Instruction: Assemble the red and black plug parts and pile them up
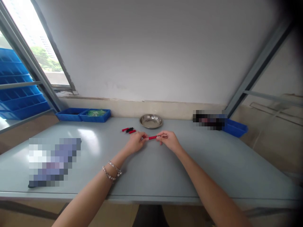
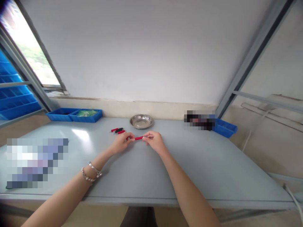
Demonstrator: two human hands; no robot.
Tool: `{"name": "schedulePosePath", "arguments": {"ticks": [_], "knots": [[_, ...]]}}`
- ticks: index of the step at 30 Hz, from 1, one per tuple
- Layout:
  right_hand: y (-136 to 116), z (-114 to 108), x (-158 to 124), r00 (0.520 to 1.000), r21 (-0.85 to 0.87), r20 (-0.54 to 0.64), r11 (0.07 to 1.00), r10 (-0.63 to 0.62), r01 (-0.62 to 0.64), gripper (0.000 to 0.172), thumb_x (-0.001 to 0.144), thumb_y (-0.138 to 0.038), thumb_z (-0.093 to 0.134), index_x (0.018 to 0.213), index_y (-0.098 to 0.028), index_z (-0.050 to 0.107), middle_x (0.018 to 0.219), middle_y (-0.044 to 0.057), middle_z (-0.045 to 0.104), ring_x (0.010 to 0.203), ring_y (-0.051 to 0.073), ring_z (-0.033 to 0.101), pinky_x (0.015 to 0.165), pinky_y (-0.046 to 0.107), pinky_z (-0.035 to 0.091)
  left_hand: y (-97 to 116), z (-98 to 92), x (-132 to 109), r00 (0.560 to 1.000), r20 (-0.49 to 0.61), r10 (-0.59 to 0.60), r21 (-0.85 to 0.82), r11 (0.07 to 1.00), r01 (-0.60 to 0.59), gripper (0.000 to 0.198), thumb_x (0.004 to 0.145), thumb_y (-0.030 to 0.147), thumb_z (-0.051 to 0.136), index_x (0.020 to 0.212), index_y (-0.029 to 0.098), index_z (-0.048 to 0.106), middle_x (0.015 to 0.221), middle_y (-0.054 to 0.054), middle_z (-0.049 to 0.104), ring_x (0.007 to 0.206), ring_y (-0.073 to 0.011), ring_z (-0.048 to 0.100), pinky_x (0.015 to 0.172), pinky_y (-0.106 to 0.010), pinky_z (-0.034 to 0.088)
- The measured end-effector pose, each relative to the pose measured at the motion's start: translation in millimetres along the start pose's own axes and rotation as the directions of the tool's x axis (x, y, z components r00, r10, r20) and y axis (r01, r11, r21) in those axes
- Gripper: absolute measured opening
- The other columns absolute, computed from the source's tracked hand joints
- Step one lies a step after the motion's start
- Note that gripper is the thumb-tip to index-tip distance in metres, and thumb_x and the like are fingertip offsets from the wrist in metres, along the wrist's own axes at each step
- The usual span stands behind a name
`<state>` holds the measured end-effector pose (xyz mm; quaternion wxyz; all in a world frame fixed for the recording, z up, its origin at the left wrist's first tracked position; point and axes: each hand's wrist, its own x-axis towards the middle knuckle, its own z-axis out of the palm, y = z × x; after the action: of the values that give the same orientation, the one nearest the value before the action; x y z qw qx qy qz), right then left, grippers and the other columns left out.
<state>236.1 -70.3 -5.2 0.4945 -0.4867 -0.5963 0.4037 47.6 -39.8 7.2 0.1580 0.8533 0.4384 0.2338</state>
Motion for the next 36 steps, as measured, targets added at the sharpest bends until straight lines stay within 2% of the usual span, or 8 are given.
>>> {"name": "schedulePosePath", "arguments": {"ticks": [6,15,20,27,36], "knots": [[4,-2,2,0.998,0.016,0.015,0.998,-0.065,0.065,0.013,0.065,-0.026,0.061,0.072,-0.016,0.057,0.064,0.002,0.065,0.048,0.011,0.053,0.053,0.026,0.044,2,-2.9,0,0.998,0.025,-0.053,-0.097,0.994,0.055,0.025,0.077,0.032,0.043,0.079,0.014,0.060,0.068,-0.003,0.059,0.062,-0.0139,0.047,0.058,-0.025,0.034],[3,-3,2,0.995,0.010,0.021,0.995,-0.099,0.098,0.015,0.064,-0.029,0.062,0.071,-0.017,0.059,0.062,0.001,0.062,0.049,0.011,0.053,0.053,0.026,0.044,6,-6.9,-1,0.993,0.106,-0.046,-0.241,0.968,0.071,0.029,0.076,0.038,0.042,0.064,0.014,0.053,0.058,0.001,0.047,0.057,-0.0112,0.040,0.055,-0.023,0.030],[2,-3,2,0.994,0.008,0.014,0.994,-0.108,0.108,0.015,0.064,-0.029,0.063,0.071,-0.017,0.059,0.061,0.000,0.062,0.049,0.011,0.053,0.053,0.026,0.043,7,-9.0,-1,0.985,0.153,-0.080,-0.294,0.948,0.122,0.031,0.075,0.041,0.040,0.062,0.015,0.050,0.057,0.002,0.042,0.056,-0.0108,0.037,0.054,-0.023,0.029],[4,-2,3,0.994,0.001,0.022,0.994,-0.112,0.112,0.014,0.063,-0.028,0.063,0.071,-0.017,0.059,0.059,0.000,0.061,0.049,0.011,0.053,0.054,0.026,0.043,7,-10.5,0,0.987,0.125,-0.098,-0.320,0.938,0.134,0.033,0.077,0.040,0.034,0.059,0.016,0.047,0.057,0.001,0.044,0.057,-0.0117,0.039,0.056,-0.024,0.031],[-4,0,-1,0.993,-0.022,0.002,0.992,-0.121,0.121,0.015,0.065,-0.030,0.061,0.072,-0.017,0.058,0.061,0.001,0.062,0.050,0.012,0.053,0.053,0.026,0.043,9,-8.1,-1,0.986,0.110,-0.127,-0.344,0.926,0.158,0.043,0.081,0.046,0.029,0.061,0.015,0.050,0.055,0.001,0.048,0.055,-0.0114,0.042,0.057,-0.025,0.033]]}}
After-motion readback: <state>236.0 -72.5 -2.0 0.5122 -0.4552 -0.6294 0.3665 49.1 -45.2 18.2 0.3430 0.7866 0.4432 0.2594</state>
